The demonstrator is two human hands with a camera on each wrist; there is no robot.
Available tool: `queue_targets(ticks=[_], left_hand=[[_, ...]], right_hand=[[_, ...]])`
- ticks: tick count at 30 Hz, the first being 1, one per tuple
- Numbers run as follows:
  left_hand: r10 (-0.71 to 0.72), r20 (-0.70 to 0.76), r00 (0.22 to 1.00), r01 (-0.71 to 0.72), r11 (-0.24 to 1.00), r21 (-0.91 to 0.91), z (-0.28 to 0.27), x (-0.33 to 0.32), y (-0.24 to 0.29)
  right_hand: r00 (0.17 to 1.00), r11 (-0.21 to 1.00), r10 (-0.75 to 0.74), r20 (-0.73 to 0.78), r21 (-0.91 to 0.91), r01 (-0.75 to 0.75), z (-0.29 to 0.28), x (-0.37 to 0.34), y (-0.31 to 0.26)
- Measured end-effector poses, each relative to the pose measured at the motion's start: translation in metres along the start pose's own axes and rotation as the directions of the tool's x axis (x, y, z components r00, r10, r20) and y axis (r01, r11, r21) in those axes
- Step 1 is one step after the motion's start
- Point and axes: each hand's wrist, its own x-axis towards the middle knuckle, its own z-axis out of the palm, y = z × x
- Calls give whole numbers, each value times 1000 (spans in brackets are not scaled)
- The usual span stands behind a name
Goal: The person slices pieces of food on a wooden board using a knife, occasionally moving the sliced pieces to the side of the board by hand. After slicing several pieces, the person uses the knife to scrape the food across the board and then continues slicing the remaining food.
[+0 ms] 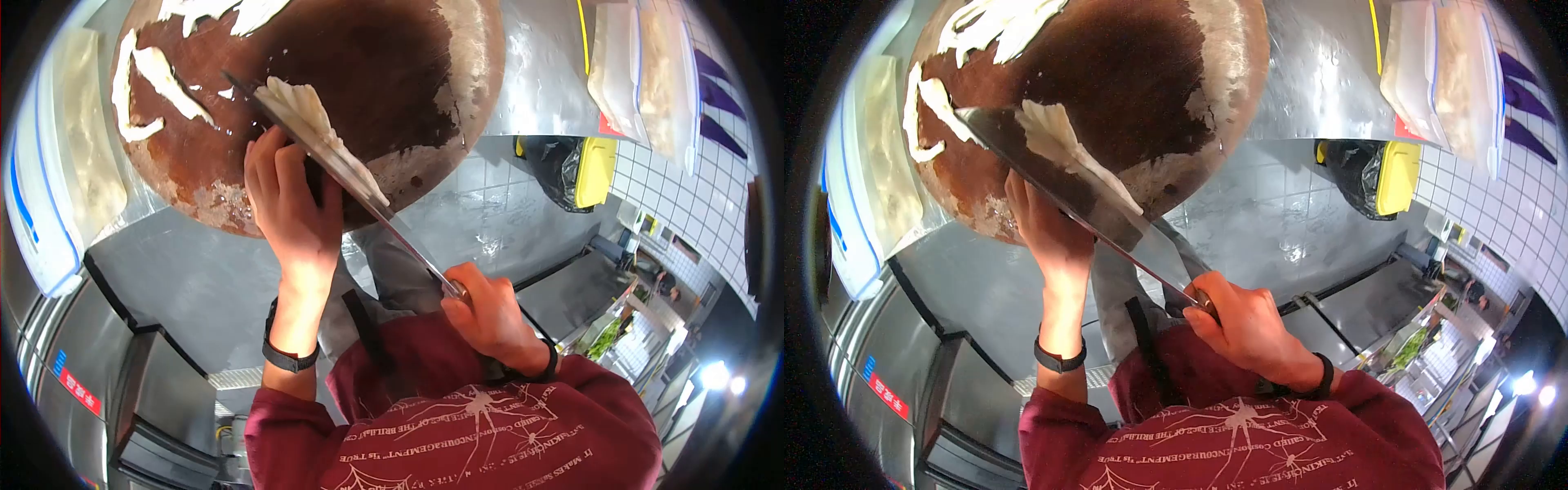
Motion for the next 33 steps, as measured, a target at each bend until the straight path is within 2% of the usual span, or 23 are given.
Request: queue_targets(ticks=[4, 6, 13, 15, 22, 25, 27, 31, 33], left_hand=[[26, -43, 999, -25, 1000, 15, 2, 3, -1], [7, -58, 998, -5, 1000, 23, 3, 3, 0], [7, -132, 991, -2, 999, 36, 8, 4, 2], [5, -138, 990, 0, 999, 35, 9, 4, 3], [21, -83, 996, -20, 1000, 15, 5, 0, -3], [42, -25, 999, -42, 999, 12, 2, -2, -4], [71, 5, 997, -72, 997, 8, 0, -2, -5], [51, 55, 997, -52, 999, 12, 2, -7, -6], [-96, 18, 995, 98, 988, -121, 4, -7, -2]], right_hand=[[1000, 1000, 4, 12, -28, -4, 0, 2, -3], [998, 997, 66, 21, -40, -65, -2, 2, -5], [999, 996, 42, 6, -79, -41, -7, 1, -8], [998, 998, 57, 1, -39, -57, -6, 0, -8], [996, 996, 90, 8, -20, -90, 5, -1, 0], [998, 1000, 25, -52, -15, -26, 9, 1, 0], [1000, 1000, 9, -11, -11, -9, 7, 3, -3], [999, 999, 41, -5, 13, -41, 3, 5, -8], [999, 999, 39, 36, 29, -40, 0, 6, -8]])
